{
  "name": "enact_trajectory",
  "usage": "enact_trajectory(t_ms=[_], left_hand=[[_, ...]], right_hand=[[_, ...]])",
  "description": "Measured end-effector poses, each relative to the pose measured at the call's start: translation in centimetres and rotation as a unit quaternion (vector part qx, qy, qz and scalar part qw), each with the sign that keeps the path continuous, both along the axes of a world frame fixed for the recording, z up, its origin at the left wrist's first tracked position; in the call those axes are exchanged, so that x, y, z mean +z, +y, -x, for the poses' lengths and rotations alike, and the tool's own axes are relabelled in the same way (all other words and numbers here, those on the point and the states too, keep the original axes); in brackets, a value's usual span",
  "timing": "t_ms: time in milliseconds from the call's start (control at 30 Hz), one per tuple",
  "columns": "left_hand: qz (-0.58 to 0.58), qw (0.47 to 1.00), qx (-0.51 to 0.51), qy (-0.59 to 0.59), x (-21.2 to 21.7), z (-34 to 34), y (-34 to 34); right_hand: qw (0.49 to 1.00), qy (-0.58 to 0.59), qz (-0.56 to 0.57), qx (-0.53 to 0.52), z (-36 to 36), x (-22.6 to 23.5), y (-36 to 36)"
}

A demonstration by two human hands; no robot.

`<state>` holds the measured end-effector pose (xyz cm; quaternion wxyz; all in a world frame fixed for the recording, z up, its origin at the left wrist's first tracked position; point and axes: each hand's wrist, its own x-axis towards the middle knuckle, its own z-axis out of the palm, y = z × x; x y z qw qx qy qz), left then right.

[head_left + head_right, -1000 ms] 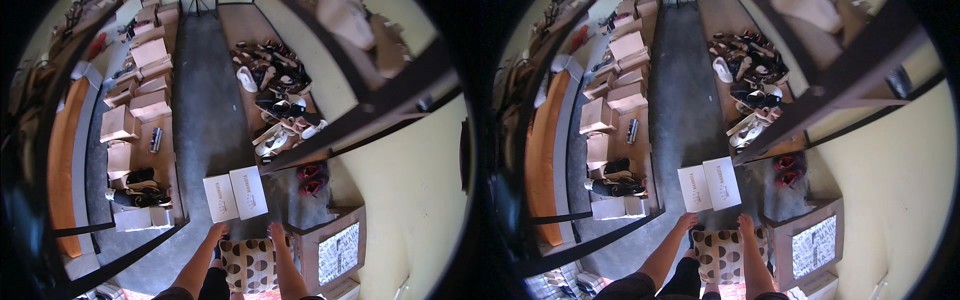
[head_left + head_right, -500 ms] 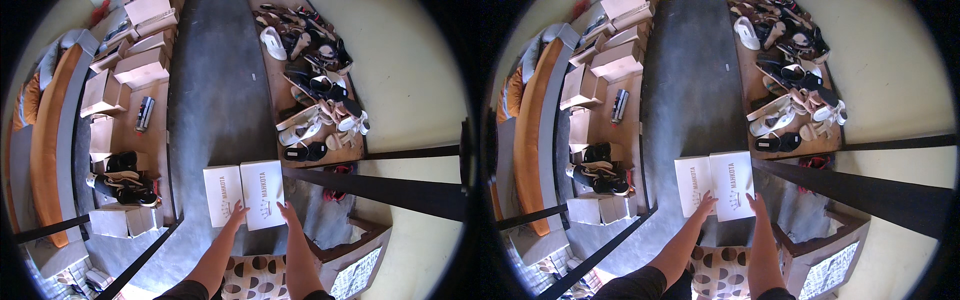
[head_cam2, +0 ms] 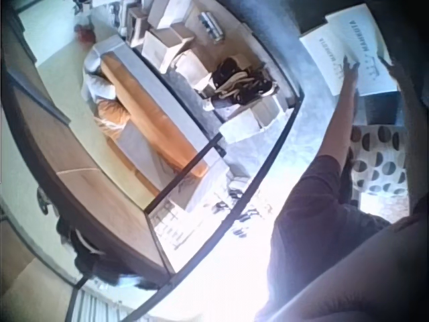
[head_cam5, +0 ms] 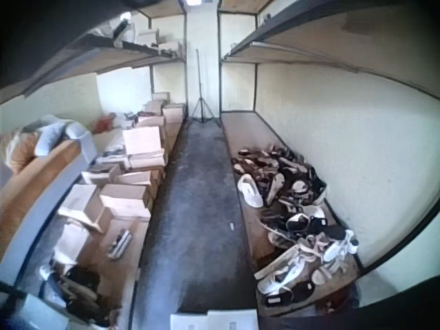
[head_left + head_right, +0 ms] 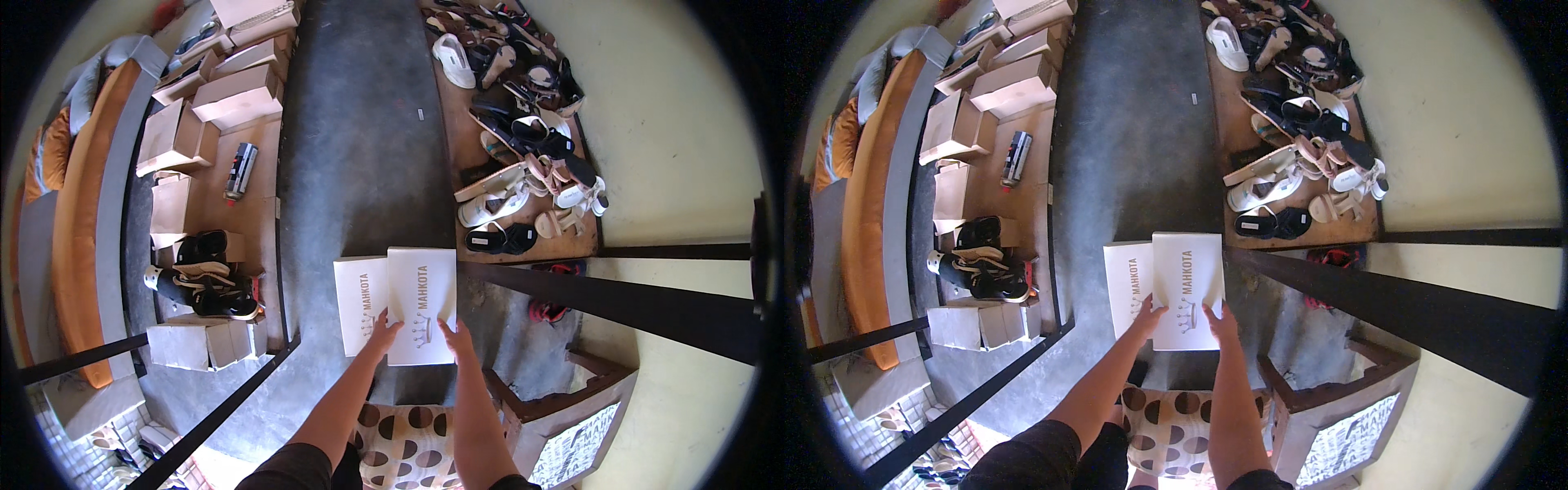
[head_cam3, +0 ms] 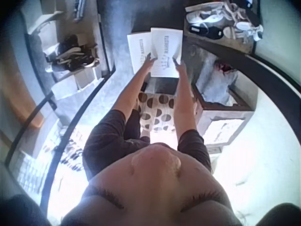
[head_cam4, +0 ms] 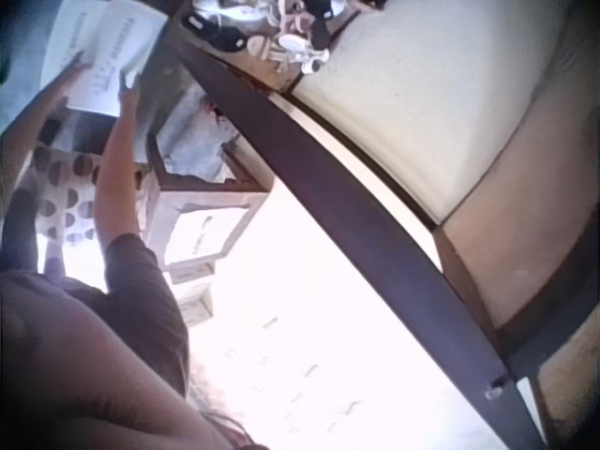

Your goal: The person repeatedly picks up white cardboard boxes from a metal shelving unit and carries them to a wall area. They place the boxes on top of an existing stack on the floor, repeating this process for multiple boxes.

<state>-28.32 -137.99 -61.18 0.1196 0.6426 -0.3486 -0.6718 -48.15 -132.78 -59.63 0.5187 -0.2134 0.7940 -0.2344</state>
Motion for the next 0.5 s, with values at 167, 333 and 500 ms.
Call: enact_trajectory(t_ms=[167, 333, 500], left_hand=[[0.031, 0.996, -0.004, -0.084, 3.8, -2.7, -2.1], [0.060, 0.998, 0.019, 0.008, 10.4, -5.5, -2.4], [0.035, 0.976, 0.107, 0.185, 23.8, -8.7, -0.2]], right_hand=[[0.998, 0.026, 0.052, -0.016, -4.4, 6.3, -0.3], [0.994, 0.081, 0.066, -0.002, -7.0, 14.2, -0.2], [0.989, 0.123, 0.045, 0.066, -9.1, 27.4, 0.7]])
